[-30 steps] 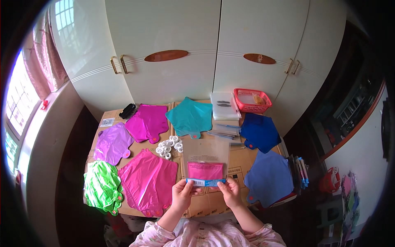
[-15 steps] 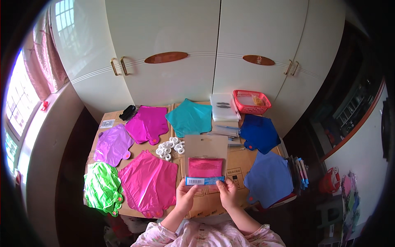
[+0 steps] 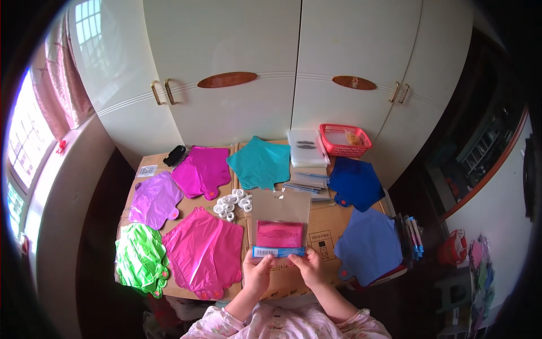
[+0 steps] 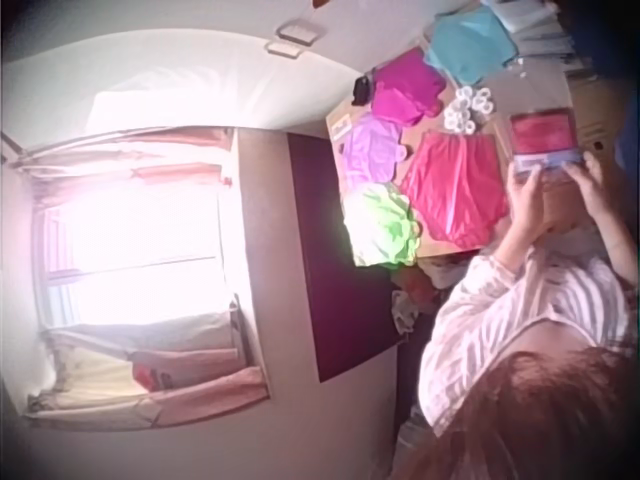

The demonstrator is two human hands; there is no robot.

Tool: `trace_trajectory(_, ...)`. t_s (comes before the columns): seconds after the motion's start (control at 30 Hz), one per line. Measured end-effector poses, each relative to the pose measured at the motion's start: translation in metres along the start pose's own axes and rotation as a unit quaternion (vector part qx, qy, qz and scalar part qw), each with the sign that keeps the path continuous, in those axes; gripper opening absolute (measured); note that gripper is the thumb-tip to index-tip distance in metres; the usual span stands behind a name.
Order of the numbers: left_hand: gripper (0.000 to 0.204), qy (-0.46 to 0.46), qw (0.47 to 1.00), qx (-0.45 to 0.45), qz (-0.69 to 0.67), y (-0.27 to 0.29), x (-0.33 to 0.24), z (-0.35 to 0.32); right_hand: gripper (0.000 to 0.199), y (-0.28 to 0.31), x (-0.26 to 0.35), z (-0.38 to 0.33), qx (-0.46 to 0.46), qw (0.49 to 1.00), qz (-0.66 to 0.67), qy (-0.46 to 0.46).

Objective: The person is packaging colorful plastic pieces into transparent bags at a desk.

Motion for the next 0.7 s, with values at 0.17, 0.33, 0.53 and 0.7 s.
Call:
trace_trajectory(0.17, 0.025, 0.042, 0.997, 0.022, -0.052, -0.009, 0.008, -0.009, 0.012, -0.007, -0.022, -0.001, 0.034, 0.998, 0.040, -0.024)
trace_trajectory(0.33, 0.020, 0.008, 0.997, 0.001, 0.077, 0.011, -0.004, -0.003, 0.027, 0.008, -0.015, 0.003, 0.082, 0.994, -0.063, -0.034)
trace_trajectory(0.53, 0.015, 0.022, 0.972, 0.101, 0.211, 0.032, -0.045, -0.005, 0.034, 0.016, 0.100, 0.014, 0.044, 0.993, -0.085, 0.074)
trace_trajectory(0.7, 0.013, 0.029, 0.955, 0.167, 0.245, 0.034, -0.055, -0.007, 0.018, -0.001, 0.126, 0.011, 0.070, 0.944, -0.316, 0.065)
Point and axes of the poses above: each hand's wrist, its own z-axis towards the middle knuckle, its own y-axis out of the back of the hand, x = y × z, the point moved 6 cm from there along z, towards the middle knuckle, and after that the axes turned 12 degrees about -y, right-handed, at the moved point
